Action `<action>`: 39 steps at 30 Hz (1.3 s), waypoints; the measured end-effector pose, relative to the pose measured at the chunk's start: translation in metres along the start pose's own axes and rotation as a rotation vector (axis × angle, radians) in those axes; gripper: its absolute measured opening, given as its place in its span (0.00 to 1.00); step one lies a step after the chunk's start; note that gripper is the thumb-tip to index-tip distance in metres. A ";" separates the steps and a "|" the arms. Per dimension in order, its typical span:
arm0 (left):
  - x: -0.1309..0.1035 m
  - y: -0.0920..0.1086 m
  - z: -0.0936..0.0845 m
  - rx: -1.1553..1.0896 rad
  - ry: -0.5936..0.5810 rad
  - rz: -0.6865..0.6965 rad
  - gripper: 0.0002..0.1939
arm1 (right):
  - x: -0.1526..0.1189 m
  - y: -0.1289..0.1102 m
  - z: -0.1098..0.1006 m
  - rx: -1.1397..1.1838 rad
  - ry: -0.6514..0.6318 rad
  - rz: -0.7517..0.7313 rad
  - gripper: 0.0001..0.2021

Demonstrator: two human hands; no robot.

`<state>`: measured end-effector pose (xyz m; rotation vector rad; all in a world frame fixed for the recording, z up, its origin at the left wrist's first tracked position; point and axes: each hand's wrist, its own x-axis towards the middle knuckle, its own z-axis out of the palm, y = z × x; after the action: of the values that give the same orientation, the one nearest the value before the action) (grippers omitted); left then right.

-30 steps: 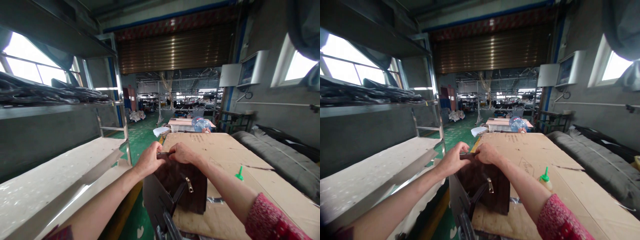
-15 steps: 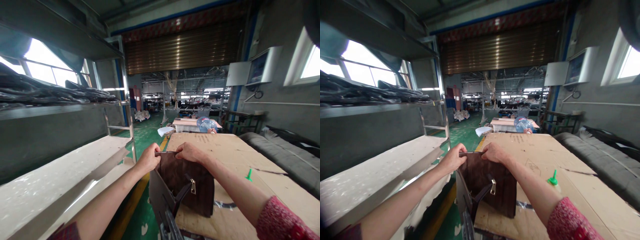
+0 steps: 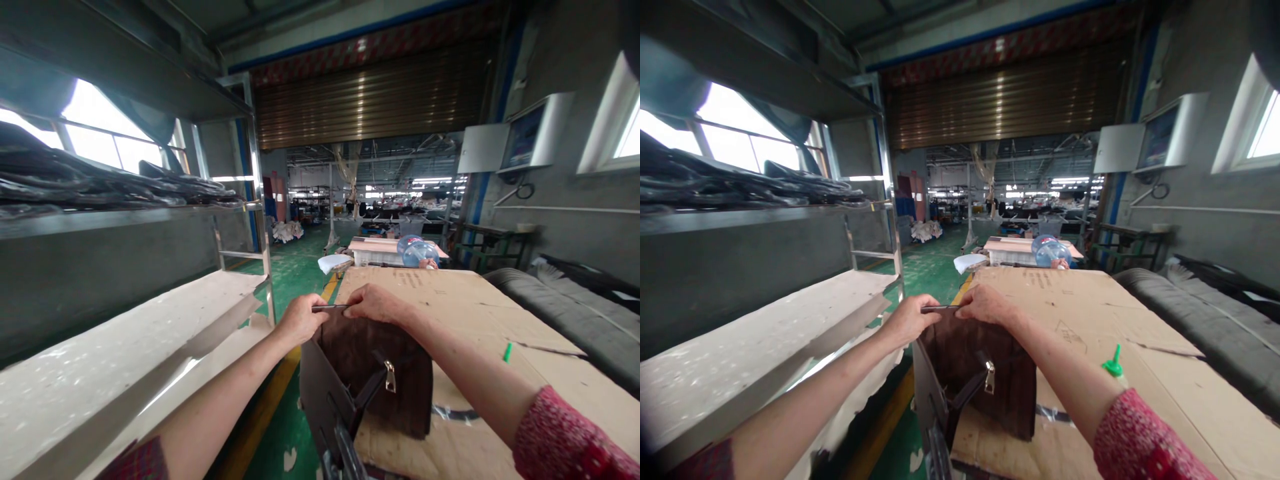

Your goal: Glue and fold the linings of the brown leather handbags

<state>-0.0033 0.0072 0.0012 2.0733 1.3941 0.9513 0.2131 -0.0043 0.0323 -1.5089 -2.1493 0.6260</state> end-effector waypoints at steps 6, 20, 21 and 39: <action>0.002 -0.004 0.001 -0.012 0.009 -0.020 0.03 | 0.008 -0.008 0.006 -0.013 -0.052 -0.058 0.10; -0.006 0.009 -0.006 0.037 -0.012 -0.047 0.08 | 0.019 -0.018 0.018 -0.132 -0.051 -0.127 0.07; -0.008 0.010 -0.009 0.045 -0.019 -0.050 0.11 | 0.020 -0.018 0.019 -0.141 -0.043 -0.132 0.07; -0.029 0.014 -0.033 -0.116 -0.214 -0.304 0.26 | 0.023 -0.040 -0.003 -0.470 -0.037 -0.066 0.10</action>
<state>-0.0268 -0.0253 0.0241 1.7568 1.4497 0.6482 0.1783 0.0055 0.0605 -1.6496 -2.4819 0.1257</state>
